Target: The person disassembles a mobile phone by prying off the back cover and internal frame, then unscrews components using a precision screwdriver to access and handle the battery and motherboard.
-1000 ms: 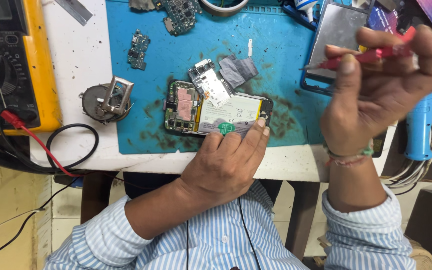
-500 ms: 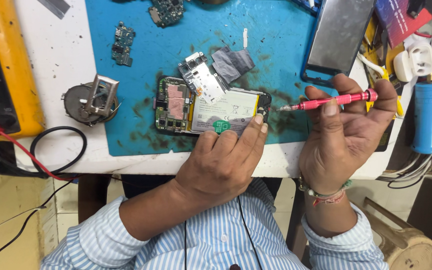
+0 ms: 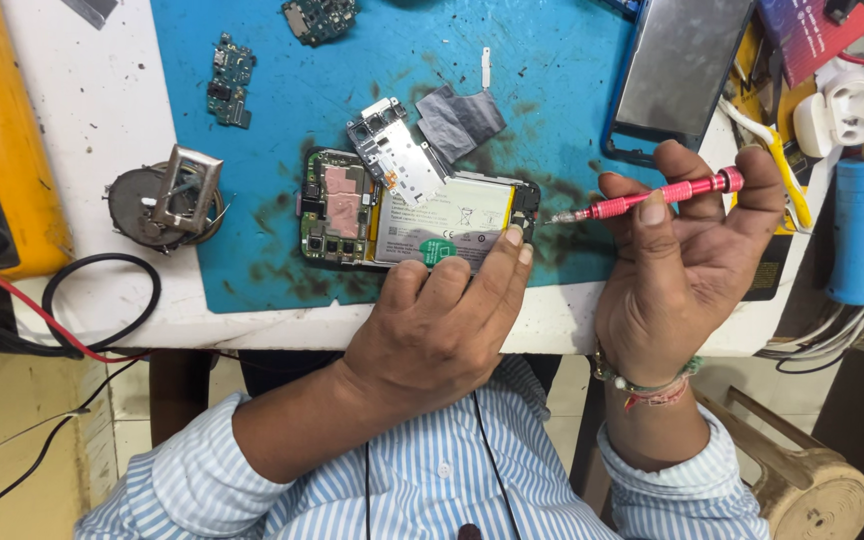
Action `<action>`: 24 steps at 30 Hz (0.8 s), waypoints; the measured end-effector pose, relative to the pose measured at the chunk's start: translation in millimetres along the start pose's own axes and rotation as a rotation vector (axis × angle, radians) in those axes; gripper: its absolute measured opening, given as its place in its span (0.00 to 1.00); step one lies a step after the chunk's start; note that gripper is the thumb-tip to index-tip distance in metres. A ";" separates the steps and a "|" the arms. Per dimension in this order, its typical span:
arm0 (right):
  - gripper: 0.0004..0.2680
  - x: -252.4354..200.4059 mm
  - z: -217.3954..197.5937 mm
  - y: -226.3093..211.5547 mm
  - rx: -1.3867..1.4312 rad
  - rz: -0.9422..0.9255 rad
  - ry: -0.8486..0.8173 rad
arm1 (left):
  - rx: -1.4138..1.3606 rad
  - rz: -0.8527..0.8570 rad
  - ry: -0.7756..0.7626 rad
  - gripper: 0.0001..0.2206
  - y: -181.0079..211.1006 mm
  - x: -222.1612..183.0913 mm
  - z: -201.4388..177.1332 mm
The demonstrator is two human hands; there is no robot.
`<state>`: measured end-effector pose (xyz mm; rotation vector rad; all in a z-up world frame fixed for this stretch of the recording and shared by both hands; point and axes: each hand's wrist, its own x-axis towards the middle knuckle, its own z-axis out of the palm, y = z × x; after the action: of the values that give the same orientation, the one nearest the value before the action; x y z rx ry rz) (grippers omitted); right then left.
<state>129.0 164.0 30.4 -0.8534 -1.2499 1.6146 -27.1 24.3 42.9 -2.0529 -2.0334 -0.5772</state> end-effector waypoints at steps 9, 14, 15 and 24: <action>0.22 3.4 2.8 2.0 -0.022 -0.001 -0.030 | -0.018 -0.004 0.007 0.15 -0.5 -0.6 1.3; 0.22 4.4 4.3 0.1 -0.041 0.016 -0.031 | -0.027 -0.004 0.005 0.15 -0.8 -0.8 1.0; 0.22 4.8 4.7 0.3 -0.041 0.016 -0.031 | -0.026 -0.002 0.006 0.15 -1.2 -0.7 0.7; 0.23 5.7 4.5 2.2 -0.028 0.011 -0.019 | -0.038 -0.008 0.012 0.15 -1.5 -0.9 0.5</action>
<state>122.4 167.6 29.3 -0.8652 -1.2859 1.6204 -28.4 23.8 41.9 -2.0579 -2.0406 -0.6322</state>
